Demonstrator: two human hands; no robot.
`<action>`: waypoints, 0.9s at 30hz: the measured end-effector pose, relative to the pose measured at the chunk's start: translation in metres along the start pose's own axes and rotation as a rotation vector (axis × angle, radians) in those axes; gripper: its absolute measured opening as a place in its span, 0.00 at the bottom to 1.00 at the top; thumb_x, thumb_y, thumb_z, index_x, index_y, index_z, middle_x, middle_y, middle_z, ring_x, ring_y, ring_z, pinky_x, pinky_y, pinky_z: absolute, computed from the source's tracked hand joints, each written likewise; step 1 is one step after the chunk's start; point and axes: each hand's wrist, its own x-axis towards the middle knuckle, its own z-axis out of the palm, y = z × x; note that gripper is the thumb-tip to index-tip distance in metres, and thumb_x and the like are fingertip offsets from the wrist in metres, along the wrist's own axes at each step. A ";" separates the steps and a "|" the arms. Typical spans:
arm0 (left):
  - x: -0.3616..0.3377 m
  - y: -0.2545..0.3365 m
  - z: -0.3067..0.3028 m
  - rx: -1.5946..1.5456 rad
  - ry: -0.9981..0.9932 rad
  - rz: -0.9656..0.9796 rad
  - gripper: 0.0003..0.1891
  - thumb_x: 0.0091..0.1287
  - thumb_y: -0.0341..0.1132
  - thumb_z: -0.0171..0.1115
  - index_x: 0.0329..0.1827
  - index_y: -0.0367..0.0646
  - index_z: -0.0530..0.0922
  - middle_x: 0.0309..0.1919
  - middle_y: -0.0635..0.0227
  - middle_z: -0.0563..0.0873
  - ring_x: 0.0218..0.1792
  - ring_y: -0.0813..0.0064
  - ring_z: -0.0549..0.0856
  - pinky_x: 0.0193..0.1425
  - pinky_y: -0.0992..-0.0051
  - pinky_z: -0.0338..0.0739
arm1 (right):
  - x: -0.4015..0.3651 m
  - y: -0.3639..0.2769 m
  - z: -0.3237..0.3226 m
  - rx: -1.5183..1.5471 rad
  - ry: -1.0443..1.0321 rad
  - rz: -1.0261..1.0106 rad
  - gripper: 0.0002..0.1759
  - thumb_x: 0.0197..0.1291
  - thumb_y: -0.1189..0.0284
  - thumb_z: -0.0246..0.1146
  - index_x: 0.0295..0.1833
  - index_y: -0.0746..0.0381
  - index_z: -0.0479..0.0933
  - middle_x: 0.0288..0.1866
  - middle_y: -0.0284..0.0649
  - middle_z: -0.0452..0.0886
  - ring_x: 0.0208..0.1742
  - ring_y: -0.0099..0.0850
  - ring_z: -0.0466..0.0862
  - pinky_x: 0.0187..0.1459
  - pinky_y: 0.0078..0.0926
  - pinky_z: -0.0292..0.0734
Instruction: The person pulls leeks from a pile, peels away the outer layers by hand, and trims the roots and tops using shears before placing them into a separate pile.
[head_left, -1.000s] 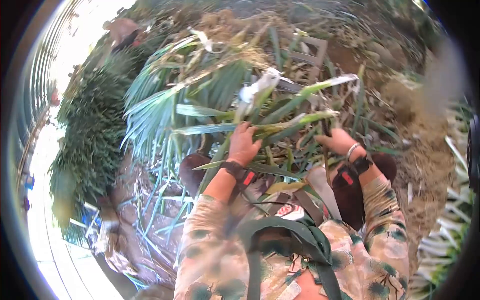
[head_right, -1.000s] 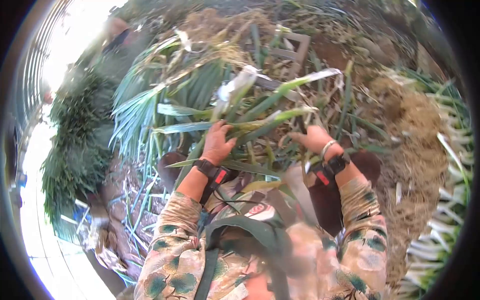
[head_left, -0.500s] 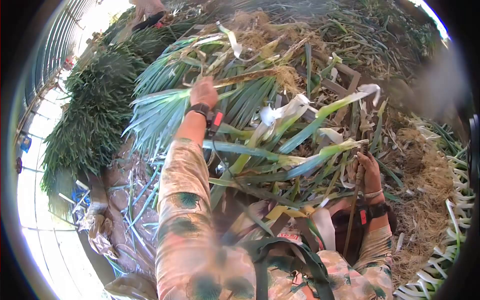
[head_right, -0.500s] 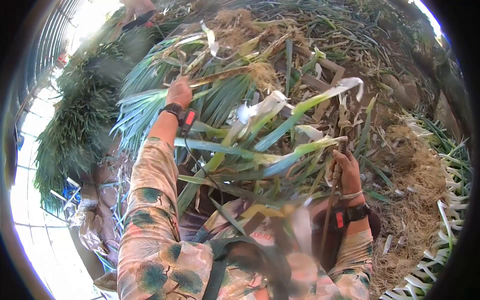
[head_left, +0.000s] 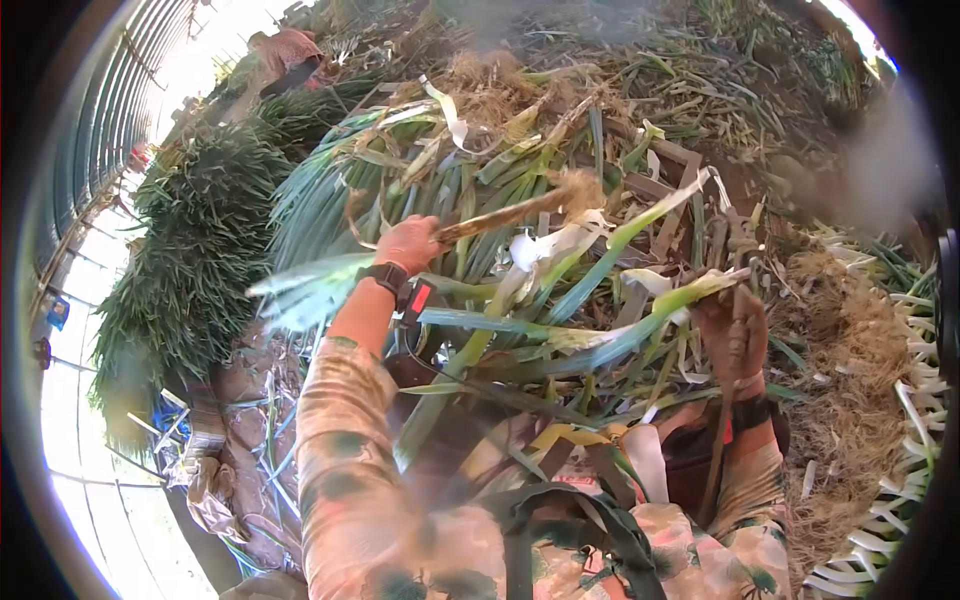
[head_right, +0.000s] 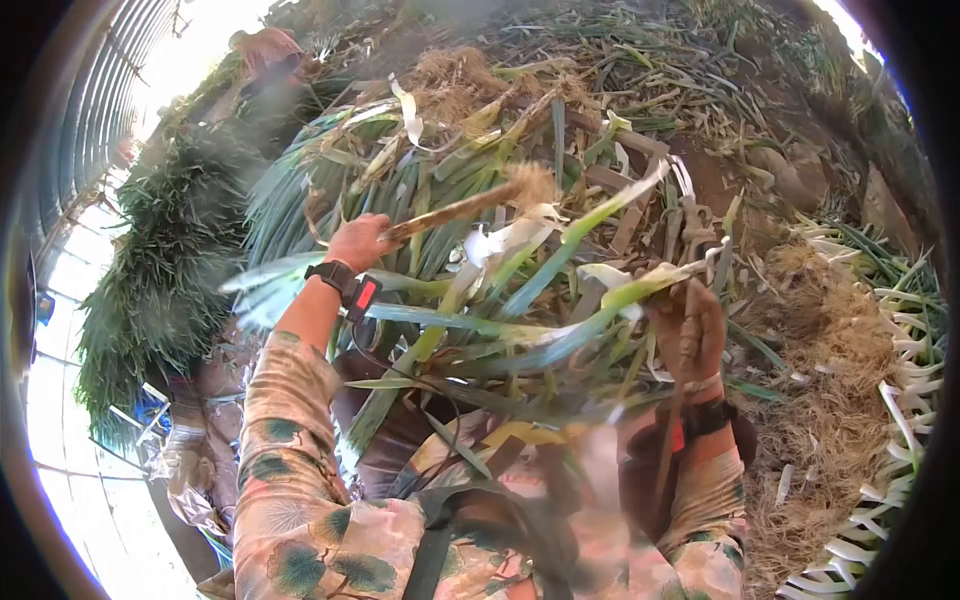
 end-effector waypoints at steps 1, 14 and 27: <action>-0.015 0.021 -0.025 -0.094 -0.040 0.057 0.19 0.60 0.49 0.62 0.45 0.44 0.80 0.42 0.55 0.84 0.48 0.50 0.82 0.53 0.58 0.75 | 0.000 -0.009 -0.007 0.146 -0.096 0.103 0.18 0.66 0.60 0.55 0.49 0.64 0.75 0.48 0.45 0.80 0.45 0.35 0.79 0.57 0.39 0.73; -0.031 0.120 0.024 -0.588 -0.266 -0.069 0.31 0.59 0.56 0.67 0.49 0.33 0.82 0.38 0.57 0.87 0.38 0.69 0.84 0.45 0.69 0.78 | -0.039 0.013 -0.025 -0.626 -0.111 0.288 0.14 0.61 0.66 0.62 0.43 0.67 0.80 0.30 0.32 0.81 0.25 0.19 0.76 0.28 0.15 0.70; -0.160 0.091 0.119 -1.155 -0.333 -0.190 0.20 0.57 0.37 0.70 0.47 0.30 0.82 0.38 0.64 0.86 0.39 0.77 0.81 0.47 0.78 0.75 | -0.158 0.038 0.058 -1.457 -0.575 0.440 0.23 0.48 0.66 0.67 0.48 0.68 0.77 0.38 0.55 0.81 0.42 0.48 0.83 0.46 0.38 0.76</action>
